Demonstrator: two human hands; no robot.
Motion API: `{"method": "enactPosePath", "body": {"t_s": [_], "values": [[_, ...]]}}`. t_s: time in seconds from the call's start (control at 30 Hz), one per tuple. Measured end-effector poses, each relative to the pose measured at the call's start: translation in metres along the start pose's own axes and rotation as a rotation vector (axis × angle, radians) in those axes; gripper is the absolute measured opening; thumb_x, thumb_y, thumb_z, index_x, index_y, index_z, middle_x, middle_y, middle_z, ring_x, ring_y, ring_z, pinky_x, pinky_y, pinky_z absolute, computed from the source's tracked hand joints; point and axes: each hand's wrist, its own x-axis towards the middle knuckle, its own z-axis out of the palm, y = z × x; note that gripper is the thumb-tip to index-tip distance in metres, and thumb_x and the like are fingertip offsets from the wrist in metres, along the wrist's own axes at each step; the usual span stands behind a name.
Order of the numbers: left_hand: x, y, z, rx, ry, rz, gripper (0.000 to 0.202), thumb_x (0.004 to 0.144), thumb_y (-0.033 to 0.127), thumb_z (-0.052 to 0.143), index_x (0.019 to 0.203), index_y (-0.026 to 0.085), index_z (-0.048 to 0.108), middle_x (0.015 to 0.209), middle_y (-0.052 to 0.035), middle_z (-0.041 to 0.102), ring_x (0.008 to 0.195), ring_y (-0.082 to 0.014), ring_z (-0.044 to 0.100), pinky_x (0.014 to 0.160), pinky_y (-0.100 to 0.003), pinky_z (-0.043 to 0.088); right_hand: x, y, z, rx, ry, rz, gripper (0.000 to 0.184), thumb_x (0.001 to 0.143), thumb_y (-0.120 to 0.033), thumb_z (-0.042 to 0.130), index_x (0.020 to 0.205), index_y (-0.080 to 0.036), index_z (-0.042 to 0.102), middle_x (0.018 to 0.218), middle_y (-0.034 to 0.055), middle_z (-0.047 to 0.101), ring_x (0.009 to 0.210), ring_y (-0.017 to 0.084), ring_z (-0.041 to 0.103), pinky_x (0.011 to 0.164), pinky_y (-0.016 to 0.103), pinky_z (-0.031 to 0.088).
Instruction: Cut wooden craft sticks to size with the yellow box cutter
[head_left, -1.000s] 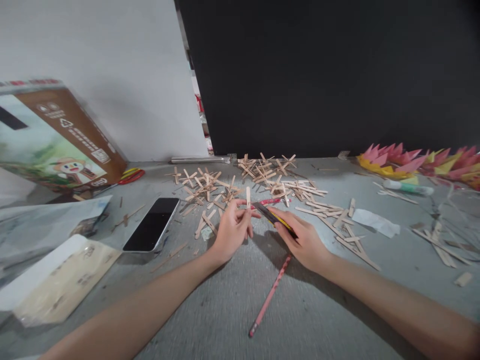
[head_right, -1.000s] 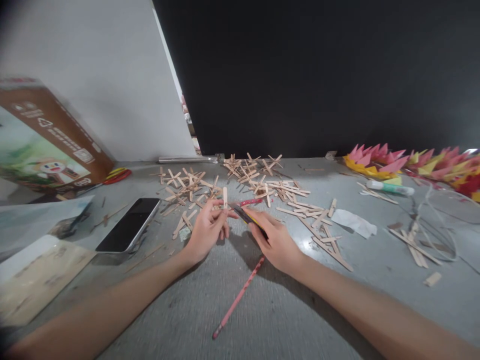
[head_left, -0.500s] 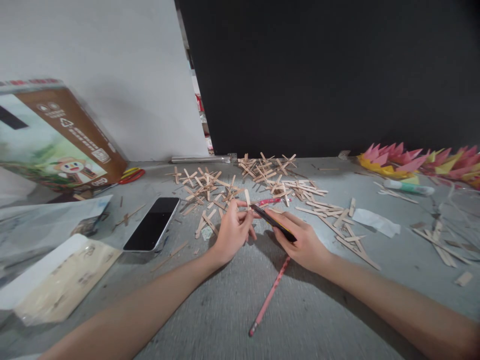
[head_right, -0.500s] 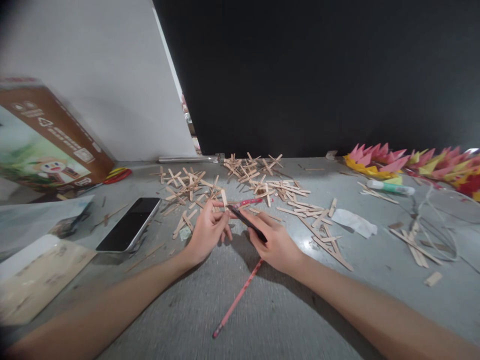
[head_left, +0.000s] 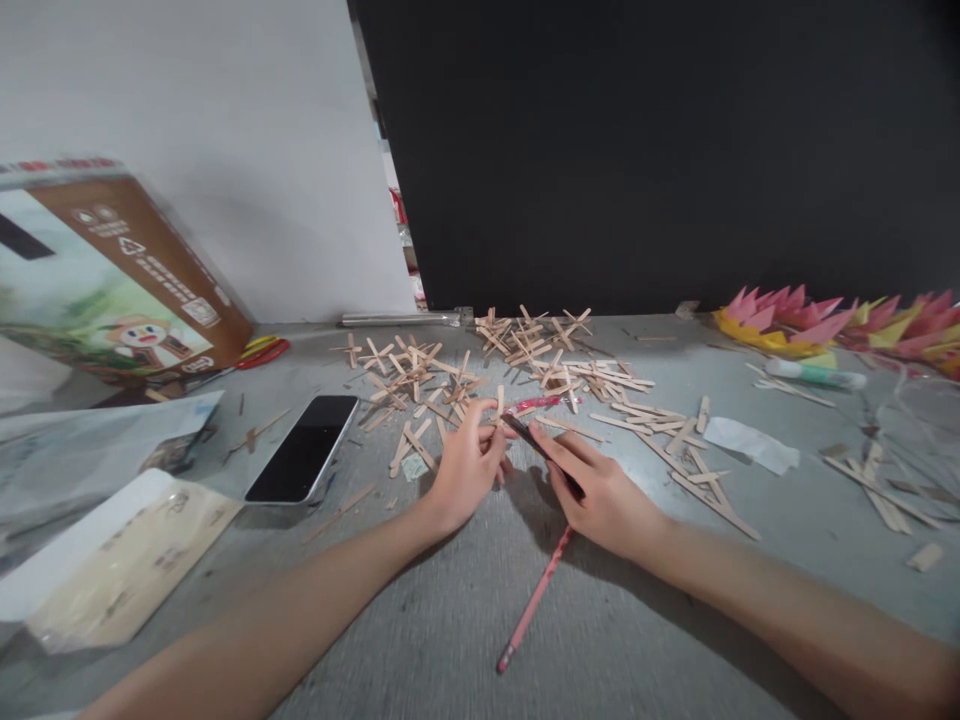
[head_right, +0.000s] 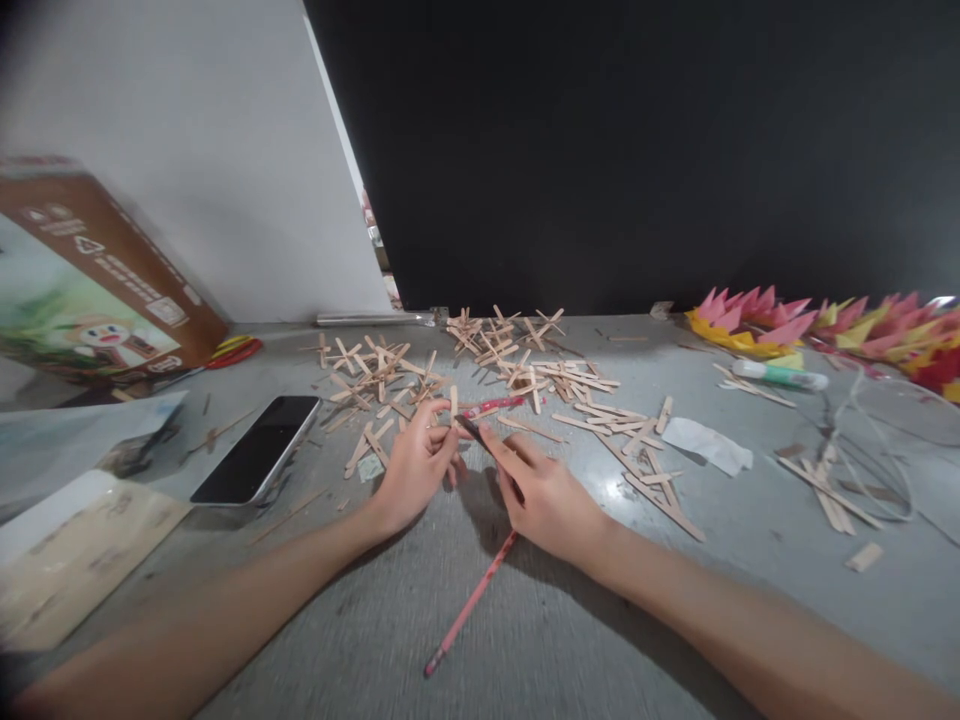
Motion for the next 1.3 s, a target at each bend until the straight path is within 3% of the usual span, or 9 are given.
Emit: {"method": "enactPosePath", "body": {"t_s": [0.2, 0.43, 0.63, 0.97, 1.3], "values": [[-0.001, 0.0, 0.0, 0.024, 0.0, -0.001, 0.033, 0.101, 0.044, 0.054, 0.125, 0.025, 0.046, 0.096, -0.0046, 0.072, 0.05, -0.0121, 0.066, 0.045, -0.022, 0.05, -0.005, -0.004, 0.002, -0.107, -0.037, 0.019, 0.065, 0.102, -0.015, 0.041, 0.165, -0.025, 0.028, 0.117, 0.0131, 0.066, 0.087, 0.022, 0.071, 0.077, 0.036, 0.063], [0.006, -0.004, 0.0, -0.157, -0.123, -0.08, 0.041, 0.094, 0.049, 0.064, 0.116, 0.024, 0.039, 0.085, -0.0019, 0.071, 0.056, -0.0173, 0.071, 0.053, -0.029, 0.059, -0.004, -0.004, 0.002, -0.047, -0.061, 0.091, 0.058, 0.102, -0.017, 0.041, 0.159, -0.025, 0.035, 0.123, 0.0129, 0.066, 0.087, 0.022, 0.072, 0.079, 0.038, 0.062], [0.007, -0.003, -0.002, -0.071, -0.092, -0.057, 0.038, 0.095, 0.046, 0.063, 0.118, 0.024, 0.042, 0.08, -0.0005, 0.07, 0.054, -0.0181, 0.071, 0.051, -0.028, 0.057, -0.007, -0.005, 0.004, -0.176, -0.098, 0.073, 0.062, 0.103, -0.016, 0.039, 0.163, -0.023, 0.027, 0.112, 0.012, 0.068, 0.079, 0.023, 0.072, 0.071, 0.039, 0.062], [0.005, -0.003, 0.0, 0.004, -0.073, 0.033, 0.026, 0.1, 0.042, 0.055, 0.117, 0.025, 0.047, 0.064, 0.0021, 0.068, 0.055, -0.0215, 0.071, 0.057, -0.03, 0.057, -0.011, -0.01, 0.011, -0.192, -0.071, 0.079, 0.065, 0.102, -0.016, 0.038, 0.165, -0.024, 0.023, 0.112, 0.0124, 0.069, 0.075, 0.023, 0.072, 0.066, 0.035, 0.061], [0.003, -0.006, -0.001, 0.074, -0.082, 0.061, 0.024, 0.1, 0.038, 0.052, 0.12, 0.026, 0.05, 0.065, 0.0004, 0.07, 0.056, -0.0227, 0.071, 0.055, -0.03, 0.054, -0.012, -0.016, 0.011, -0.206, -0.042, 0.067, 0.063, 0.102, -0.016, 0.037, 0.164, -0.021, 0.023, 0.105, 0.0119, 0.068, 0.071, 0.022, 0.07, 0.063, 0.035, 0.06]]}}
